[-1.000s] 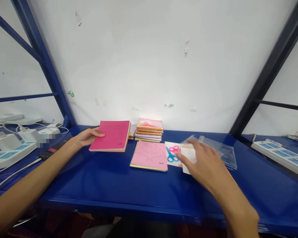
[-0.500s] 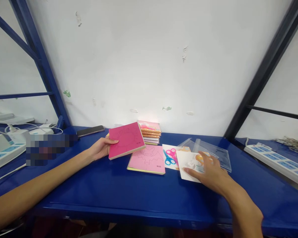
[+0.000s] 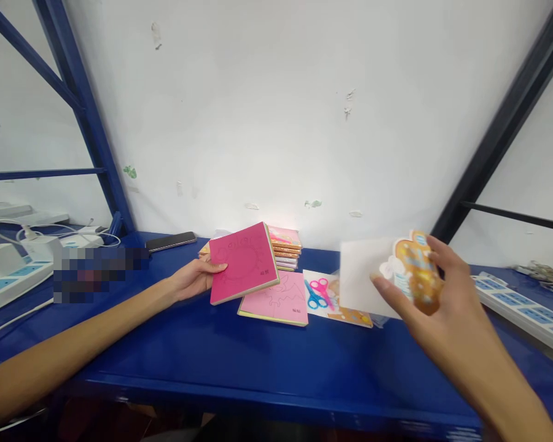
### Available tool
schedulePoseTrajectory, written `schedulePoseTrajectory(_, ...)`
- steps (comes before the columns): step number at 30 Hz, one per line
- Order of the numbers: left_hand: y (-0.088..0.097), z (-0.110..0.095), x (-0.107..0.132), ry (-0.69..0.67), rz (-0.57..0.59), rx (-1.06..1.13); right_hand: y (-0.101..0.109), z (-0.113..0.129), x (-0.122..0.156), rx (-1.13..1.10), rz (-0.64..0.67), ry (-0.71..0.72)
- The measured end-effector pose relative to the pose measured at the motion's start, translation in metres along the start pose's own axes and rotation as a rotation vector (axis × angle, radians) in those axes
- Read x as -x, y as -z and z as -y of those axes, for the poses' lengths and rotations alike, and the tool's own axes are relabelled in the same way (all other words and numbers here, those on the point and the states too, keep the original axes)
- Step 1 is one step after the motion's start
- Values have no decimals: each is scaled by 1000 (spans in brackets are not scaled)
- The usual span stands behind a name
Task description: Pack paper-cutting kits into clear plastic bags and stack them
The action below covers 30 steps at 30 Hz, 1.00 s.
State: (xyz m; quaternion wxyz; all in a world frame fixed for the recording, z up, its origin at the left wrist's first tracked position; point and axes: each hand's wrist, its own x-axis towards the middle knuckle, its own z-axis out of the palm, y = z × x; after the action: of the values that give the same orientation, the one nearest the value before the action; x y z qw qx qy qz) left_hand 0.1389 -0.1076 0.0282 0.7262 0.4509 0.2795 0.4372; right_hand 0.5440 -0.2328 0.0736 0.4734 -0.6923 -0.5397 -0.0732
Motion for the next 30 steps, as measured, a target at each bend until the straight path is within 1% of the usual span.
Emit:
schedulePoseTrajectory(1,-1,1,1,4,15,-7,-6,11,5,-102,37,-27)
schedulePoseTrajectory(3,-3,2,3,12,43,-20,-19,34,15,-265,111,-35)
schedulePoseTrajectory(6,-5,4,4,23,84,-46,-35,67,30,-402,249,-38)
schedulePoseTrajectory(8,-4,6,4,30,105,-60,-40,83,38,-521,345,-27)
schedulePoseTrajectory(11,-3,9,3,43,124,-69,-43,98,48,-653,456,1)
schedulePoseTrajectory(16,-5,10,3,68,146,-69,-49,105,59,-773,621,62)
schedulePoseTrajectory(18,-6,10,4,68,132,-77,-54,107,62,-818,710,99)
schedulePoseTrajectory(20,-7,9,5,58,110,-96,-59,108,64,-843,749,110)
schedulePoseTrajectory(22,-9,8,6,46,90,-126,-64,109,64,-813,703,45)
schedulePoseTrajectory(24,-11,7,7,29,74,-161,-69,107,62,-756,636,-78)
schedulePoseTrajectory(25,-13,6,8,19,71,-182,-71,105,61,-742,628,-133)
schedulePoseTrajectory(26,-15,6,9,4,76,-205,-73,102,59,-747,646,-171)
schedulePoseTrajectory(27,-18,6,10,-17,88,-228,-75,100,57,-766,690,-187)
schedulePoseTrajectory(30,-28,9,15,-105,122,-308,-74,91,51,-832,874,-130)
